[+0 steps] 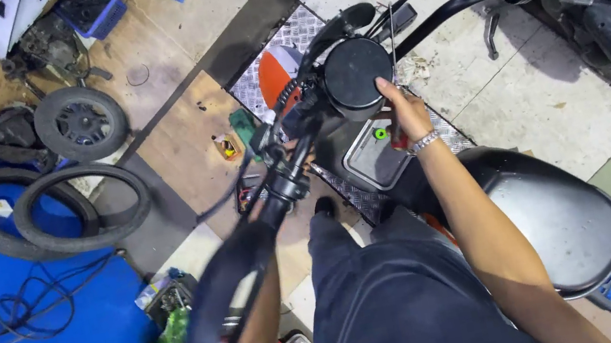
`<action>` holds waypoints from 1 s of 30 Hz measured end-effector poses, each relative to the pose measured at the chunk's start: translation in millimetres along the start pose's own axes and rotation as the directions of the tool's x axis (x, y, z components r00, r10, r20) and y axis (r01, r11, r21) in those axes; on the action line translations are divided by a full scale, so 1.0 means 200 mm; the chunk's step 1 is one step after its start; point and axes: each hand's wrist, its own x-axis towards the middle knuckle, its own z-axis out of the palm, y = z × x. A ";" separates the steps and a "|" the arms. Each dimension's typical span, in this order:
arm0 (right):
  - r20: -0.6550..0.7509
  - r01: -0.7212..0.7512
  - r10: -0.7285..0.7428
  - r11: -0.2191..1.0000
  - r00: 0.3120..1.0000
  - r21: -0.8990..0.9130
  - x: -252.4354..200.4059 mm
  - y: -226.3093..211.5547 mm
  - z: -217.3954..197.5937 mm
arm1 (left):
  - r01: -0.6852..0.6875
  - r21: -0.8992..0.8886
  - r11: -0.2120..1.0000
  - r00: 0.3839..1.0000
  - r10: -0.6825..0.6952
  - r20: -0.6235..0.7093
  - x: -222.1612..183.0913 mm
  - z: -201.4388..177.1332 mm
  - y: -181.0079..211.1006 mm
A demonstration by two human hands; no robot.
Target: Disassembling the front fairing and handlebar area of a motorcycle using a screwdriver to install or repair parts.
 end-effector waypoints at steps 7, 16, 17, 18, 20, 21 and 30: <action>-0.177 0.079 -0.131 0.957 0.975 -0.278 -0.03 0.10 0.05 | -0.153 0.677 0.720 0.936 0.326 -0.134 0.32 -0.04 0.50; -0.505 0.002 0.031 0.998 0.863 0.064 -0.47 -0.18 0.52 | 0.175 0.652 0.738 0.975 -0.221 -0.011 0.94 0.74 0.66; -0.513 -0.019 0.045 0.998 0.857 0.055 -0.43 -0.15 0.51 | 0.203 0.599 0.775 0.962 -0.273 0.027 1.08 0.68 0.60; -0.524 -0.023 0.049 0.998 0.850 0.057 -0.39 -0.11 0.50 | 0.209 0.599 0.773 0.958 -0.285 0.034 1.06 0.73 0.62; -0.566 -0.001 0.031 0.999 0.824 0.053 -0.31 -0.01 0.46 | 0.227 0.645 0.730 0.934 -0.350 0.068 1.00 0.84 0.67; -0.575 -0.013 0.043 0.998 0.817 0.056 -0.24 0.05 0.44 | 0.240 0.643 0.727 0.928 -0.366 0.067 0.91 0.89 0.75; -0.646 0.302 0.037 0.862 0.763 0.406 -0.09 0.31 0.37 | 0.085 0.929 0.360 0.938 -0.344 0.048 0.69 1.05 0.91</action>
